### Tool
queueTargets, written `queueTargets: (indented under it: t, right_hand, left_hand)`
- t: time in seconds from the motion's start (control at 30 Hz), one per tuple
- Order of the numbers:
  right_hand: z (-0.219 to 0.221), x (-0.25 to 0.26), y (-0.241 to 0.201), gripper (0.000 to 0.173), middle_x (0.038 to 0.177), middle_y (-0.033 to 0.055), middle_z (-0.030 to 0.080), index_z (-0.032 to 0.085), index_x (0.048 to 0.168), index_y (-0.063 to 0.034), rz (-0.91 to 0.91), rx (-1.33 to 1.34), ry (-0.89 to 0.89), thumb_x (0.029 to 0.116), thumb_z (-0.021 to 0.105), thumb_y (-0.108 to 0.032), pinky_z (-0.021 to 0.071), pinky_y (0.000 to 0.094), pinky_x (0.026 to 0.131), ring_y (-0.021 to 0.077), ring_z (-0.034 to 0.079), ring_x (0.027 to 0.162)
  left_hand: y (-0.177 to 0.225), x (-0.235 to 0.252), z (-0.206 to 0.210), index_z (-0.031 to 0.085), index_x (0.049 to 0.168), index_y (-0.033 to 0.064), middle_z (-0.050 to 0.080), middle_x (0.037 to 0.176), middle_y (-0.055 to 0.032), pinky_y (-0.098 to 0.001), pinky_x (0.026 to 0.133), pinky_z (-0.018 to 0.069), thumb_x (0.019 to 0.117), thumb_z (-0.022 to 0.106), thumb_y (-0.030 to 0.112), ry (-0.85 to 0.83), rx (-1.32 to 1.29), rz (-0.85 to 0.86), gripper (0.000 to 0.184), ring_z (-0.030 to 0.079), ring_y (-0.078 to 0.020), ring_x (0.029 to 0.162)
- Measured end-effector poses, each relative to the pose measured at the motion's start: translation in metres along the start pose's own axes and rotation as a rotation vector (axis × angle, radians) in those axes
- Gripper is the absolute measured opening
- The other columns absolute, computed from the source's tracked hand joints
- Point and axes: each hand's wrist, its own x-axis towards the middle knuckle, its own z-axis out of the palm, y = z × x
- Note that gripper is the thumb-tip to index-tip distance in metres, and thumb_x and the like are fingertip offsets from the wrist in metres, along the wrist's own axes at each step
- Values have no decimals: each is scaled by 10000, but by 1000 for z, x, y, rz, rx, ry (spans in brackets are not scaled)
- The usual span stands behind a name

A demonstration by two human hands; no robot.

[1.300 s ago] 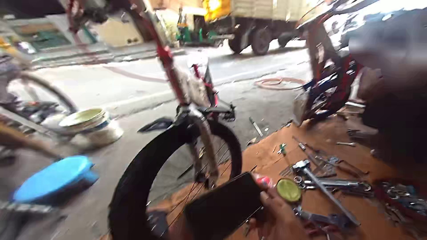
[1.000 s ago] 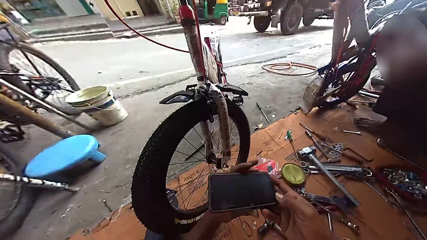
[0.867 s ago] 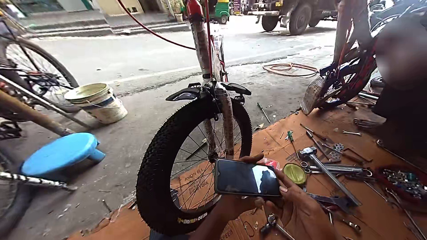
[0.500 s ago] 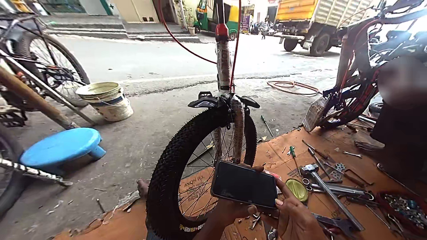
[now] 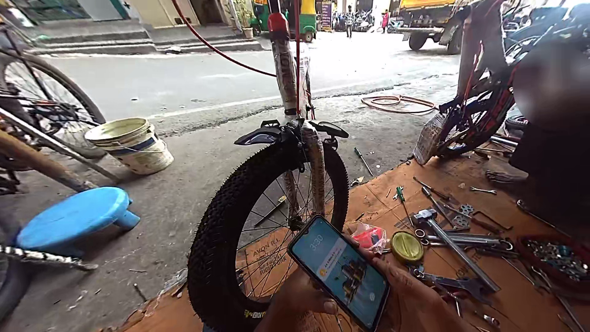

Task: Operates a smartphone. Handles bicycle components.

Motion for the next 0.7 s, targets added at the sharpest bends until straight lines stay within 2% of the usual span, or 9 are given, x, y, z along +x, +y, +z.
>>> queueTargets:
  t: [0.03,0.07,0.13,0.2,0.27,0.37,0.43,0.6,0.7]
  right_hand:
    - [-4,-4,-1,650,1498,193,500,289,1626,-240,27,23,-20,1065,441,-531,575,585,916,392,584,1276]
    - [-6,-7,-1,637,1466,190,534,326,1606,-240,50,42,-36,1060,442,-548,580,569,912,380,604,1253]
    - [-11,-12,2,609,1414,199,568,398,1558,-206,79,49,-86,1055,458,-545,592,537,882,366,629,1202]
    - [-16,-14,5,586,1386,189,575,427,1518,-171,106,14,-139,1056,470,-529,605,514,850,349,641,1168]
    - [-18,-15,7,551,1380,182,577,400,1529,-160,126,-18,-174,1068,484,-450,617,533,829,353,651,1154]
    - [-20,-17,9,495,1356,177,605,411,1508,-151,167,-1,-194,1051,560,-271,619,531,827,352,662,1151]
    - [-24,-18,9,462,1343,167,615,431,1481,-157,171,14,-210,1047,574,-223,625,511,815,341,667,1148]
    - [-32,-15,9,427,1317,141,643,510,1450,-170,107,34,-194,1044,593,-273,618,472,842,295,672,1136]
    - [-37,-13,9,510,1368,142,606,429,1517,-181,65,63,-179,1045,591,-285,599,514,895,314,647,1180]
  left_hand:
    - [4,1,0,570,1442,201,658,1363,31,-322,1059,527,857,831,196,-19,-28,-30,640,629,-103,1235]
    - [7,2,1,577,1432,186,659,1360,9,-340,1057,527,838,843,177,-23,-51,-74,651,630,-126,1235]
    - [7,7,-2,570,1423,103,628,1395,-79,-411,1079,512,779,890,191,-60,-58,-157,724,610,-215,1269]
    - [3,19,-3,503,1427,-32,504,1492,-204,-499,1145,433,744,903,309,-166,-13,-196,862,509,-334,1360]
    - [4,30,0,494,1413,-78,476,1510,-225,-493,1180,395,729,896,415,-248,61,-216,933,476,-341,1389]
    - [5,34,1,512,1395,-90,490,1503,-219,-469,1190,388,719,898,455,-302,136,-265,950,479,-322,1392]
    - [-1,38,4,491,1416,-95,448,1539,-225,-469,1196,380,727,878,502,-300,103,-249,990,455,-327,1414]
    - [-20,48,11,531,1374,-63,437,1538,-231,-500,1177,384,679,883,530,-199,-36,-158,979,451,-360,1403]
    - [-31,43,3,503,1417,-4,461,1522,-243,-550,1158,410,686,913,451,-165,-114,-87,954,470,-412,1387]
